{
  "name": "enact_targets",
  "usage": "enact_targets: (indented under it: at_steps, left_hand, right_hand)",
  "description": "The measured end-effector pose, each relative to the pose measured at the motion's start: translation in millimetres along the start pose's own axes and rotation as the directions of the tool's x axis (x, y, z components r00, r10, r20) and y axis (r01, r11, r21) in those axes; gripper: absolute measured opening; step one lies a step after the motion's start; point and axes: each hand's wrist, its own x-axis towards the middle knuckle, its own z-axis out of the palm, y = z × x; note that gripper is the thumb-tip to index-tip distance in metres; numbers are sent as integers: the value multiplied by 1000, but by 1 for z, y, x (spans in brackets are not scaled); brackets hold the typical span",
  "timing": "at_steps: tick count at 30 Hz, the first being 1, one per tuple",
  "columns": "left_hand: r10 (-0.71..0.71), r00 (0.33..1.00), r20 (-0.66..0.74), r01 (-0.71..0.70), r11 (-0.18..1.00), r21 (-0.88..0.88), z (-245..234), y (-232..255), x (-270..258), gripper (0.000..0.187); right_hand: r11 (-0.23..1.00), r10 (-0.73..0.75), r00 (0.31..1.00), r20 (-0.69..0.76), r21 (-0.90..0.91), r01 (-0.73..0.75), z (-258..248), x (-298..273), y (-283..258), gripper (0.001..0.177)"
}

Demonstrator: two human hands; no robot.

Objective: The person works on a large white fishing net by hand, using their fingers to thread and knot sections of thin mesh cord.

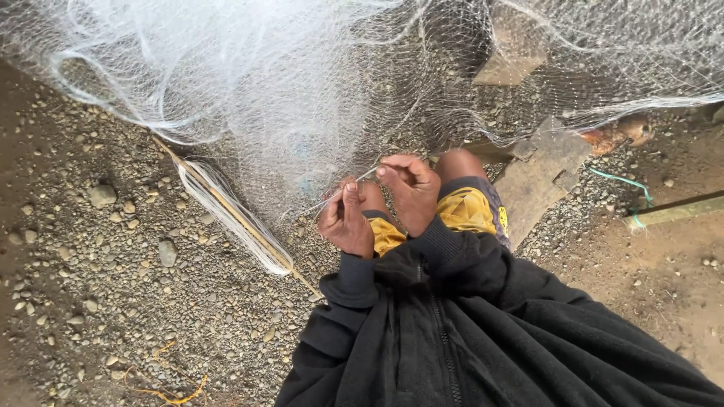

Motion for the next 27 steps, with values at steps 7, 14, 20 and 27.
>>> enact_targets:
  at_steps: [7, 14, 20, 27]
  left_hand:
    - [-104, 995, -4, 103, 988, -119, 14, 29, 9, 15]
    - [-605, 796, 23, 571, 738, -359, -51, 23, 60, 12]
    - [-725, 688, 23, 672, 625, -396, -150, 7, 148, 19]
    - [-689, 720, -78, 636, 701, -324, -215, 3, 212, 24]
  right_hand:
    - [989, 122, 989, 85, 74, -128, 29, -20, -29, 11]
    - [911, 296, 952, 76, 278, -306, 27, -21, -19, 10]
    - [890, 366, 928, 71, 263, -372, 22, -15, -26, 12]
    - [894, 377, 925, 49, 242, -377, 24, -17, -25, 16]
